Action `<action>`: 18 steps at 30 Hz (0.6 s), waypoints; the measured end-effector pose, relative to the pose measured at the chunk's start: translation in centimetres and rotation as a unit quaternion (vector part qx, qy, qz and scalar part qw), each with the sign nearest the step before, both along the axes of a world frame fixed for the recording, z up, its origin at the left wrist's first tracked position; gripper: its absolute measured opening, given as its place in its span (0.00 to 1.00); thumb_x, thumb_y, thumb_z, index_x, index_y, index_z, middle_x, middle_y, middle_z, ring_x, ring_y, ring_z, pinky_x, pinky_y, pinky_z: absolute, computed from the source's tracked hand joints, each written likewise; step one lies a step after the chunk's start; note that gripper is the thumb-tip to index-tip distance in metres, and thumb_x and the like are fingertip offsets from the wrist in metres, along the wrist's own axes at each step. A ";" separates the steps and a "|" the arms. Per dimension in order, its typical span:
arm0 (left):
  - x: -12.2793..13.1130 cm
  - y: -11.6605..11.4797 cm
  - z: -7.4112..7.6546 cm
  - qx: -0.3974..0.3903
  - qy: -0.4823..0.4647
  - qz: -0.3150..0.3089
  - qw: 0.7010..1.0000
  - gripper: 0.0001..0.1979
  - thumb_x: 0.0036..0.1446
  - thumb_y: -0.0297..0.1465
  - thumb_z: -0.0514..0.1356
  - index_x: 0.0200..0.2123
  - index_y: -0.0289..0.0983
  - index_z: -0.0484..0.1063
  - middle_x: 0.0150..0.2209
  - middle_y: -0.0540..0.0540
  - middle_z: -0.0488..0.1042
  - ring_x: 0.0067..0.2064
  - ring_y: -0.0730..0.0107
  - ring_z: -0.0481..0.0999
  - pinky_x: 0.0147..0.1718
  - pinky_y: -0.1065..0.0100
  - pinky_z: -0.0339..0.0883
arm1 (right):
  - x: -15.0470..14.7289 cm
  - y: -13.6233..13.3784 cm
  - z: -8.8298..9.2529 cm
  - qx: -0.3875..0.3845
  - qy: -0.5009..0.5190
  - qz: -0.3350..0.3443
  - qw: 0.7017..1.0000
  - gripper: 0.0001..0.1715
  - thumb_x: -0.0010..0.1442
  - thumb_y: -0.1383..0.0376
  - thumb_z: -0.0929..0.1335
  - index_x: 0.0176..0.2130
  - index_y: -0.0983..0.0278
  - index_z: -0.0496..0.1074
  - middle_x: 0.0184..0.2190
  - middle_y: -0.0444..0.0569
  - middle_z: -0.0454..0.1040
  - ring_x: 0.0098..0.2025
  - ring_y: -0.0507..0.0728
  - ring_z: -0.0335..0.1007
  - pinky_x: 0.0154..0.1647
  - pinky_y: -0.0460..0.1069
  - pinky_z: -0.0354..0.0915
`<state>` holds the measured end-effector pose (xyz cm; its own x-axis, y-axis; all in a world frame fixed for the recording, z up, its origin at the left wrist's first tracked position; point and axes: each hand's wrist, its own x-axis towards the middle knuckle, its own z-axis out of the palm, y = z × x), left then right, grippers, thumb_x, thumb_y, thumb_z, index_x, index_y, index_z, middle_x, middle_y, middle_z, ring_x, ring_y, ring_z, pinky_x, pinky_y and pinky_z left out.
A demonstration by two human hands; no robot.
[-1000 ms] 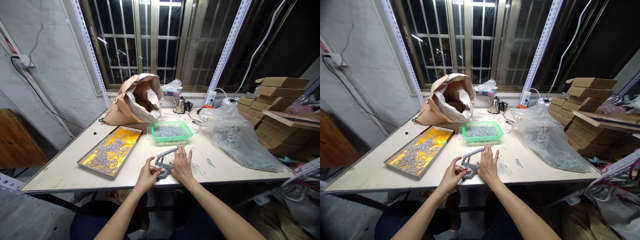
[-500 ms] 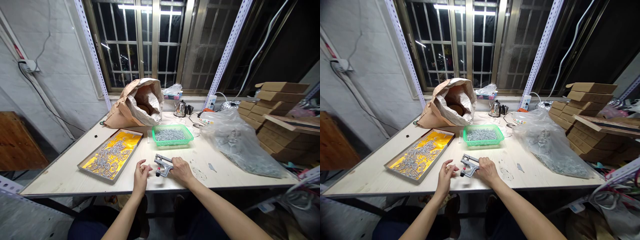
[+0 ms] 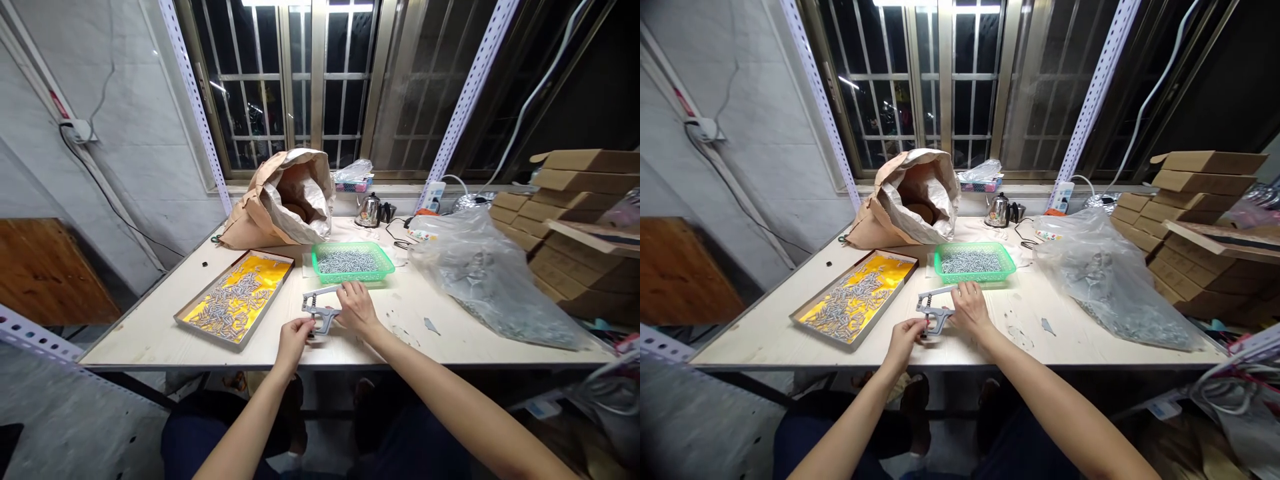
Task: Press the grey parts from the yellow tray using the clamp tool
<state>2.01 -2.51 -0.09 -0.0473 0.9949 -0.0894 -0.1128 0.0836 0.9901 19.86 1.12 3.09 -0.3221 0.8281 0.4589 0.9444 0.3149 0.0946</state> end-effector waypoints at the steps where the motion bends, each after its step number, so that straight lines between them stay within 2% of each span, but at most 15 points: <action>1: 0.1 0.1 0.3 -0.009 0.022 -0.005 1.000 0.13 0.38 0.38 0.65 0.21 0.31 0.75 0.18 0.49 0.71 0.19 0.76 0.64 0.19 0.74 0.56 | 0.0 0.0 -0.2 0.020 0.010 0.002 1.000 0.22 0.56 0.52 0.64 0.40 0.68 0.69 0.47 0.62 0.68 0.51 0.65 0.59 0.55 0.58 0.51; 5: 0.5 0.8 1.2 -0.026 0.066 0.000 0.997 0.11 0.34 0.35 0.66 0.18 0.32 0.75 0.17 0.47 0.72 0.20 0.73 0.67 0.22 0.72 0.58 | 0.0 -0.2 -1.2 0.094 0.057 0.005 0.994 0.28 0.54 0.55 0.66 0.47 0.72 0.68 0.55 0.64 0.64 0.59 0.67 0.51 0.63 0.62 0.38; 8: 0.7 0.8 1.4 0.007 0.105 0.032 0.994 0.10 0.37 0.35 0.66 0.20 0.33 0.76 0.20 0.46 0.75 0.24 0.69 0.70 0.26 0.70 0.61 | 0.1 -0.5 -2.0 0.075 0.097 -0.032 0.992 0.29 0.53 0.58 0.66 0.50 0.74 0.66 0.57 0.65 0.62 0.62 0.67 0.48 0.65 0.64 0.33; 12: 0.4 0.7 2.4 0.110 0.179 0.115 0.971 0.12 0.43 0.39 0.65 0.20 0.35 0.75 0.20 0.48 0.73 0.25 0.69 0.69 0.27 0.70 0.61 | 0.8 -0.3 -2.8 0.032 0.153 -0.076 0.985 0.32 0.50 0.60 0.68 0.51 0.76 0.65 0.60 0.68 0.56 0.64 0.69 0.43 0.65 0.64 0.34; 14: 0.6 2.1 4.1 0.167 0.182 0.165 0.955 0.14 0.47 0.41 0.63 0.22 0.35 0.74 0.21 0.49 0.72 0.25 0.70 0.69 0.27 0.70 0.61 | 1.3 -0.1 -3.2 0.014 0.172 -0.088 0.981 0.33 0.50 0.60 0.68 0.51 0.77 0.65 0.60 0.69 0.55 0.65 0.70 0.42 0.64 0.64 0.37; 16: 1.6 5.0 6.5 0.217 0.190 0.184 0.939 0.13 0.49 0.40 0.62 0.26 0.35 0.75 0.25 0.47 0.74 0.28 0.68 0.71 0.31 0.69 0.63 | 1.5 0.1 -3.5 0.000 0.181 -0.086 0.980 0.33 0.51 0.59 0.68 0.51 0.77 0.65 0.60 0.70 0.55 0.65 0.70 0.42 0.64 0.64 0.38; 18: 3.2 8.5 9.1 0.240 0.215 0.143 0.936 0.11 0.48 0.38 0.63 0.29 0.34 0.75 0.31 0.43 0.76 0.35 0.63 0.74 0.38 0.66 0.65 | 1.5 0.1 -3.7 -0.005 0.182 -0.071 0.981 0.33 0.51 0.58 0.67 0.51 0.76 0.65 0.60 0.68 0.56 0.65 0.69 0.42 0.64 0.65 0.39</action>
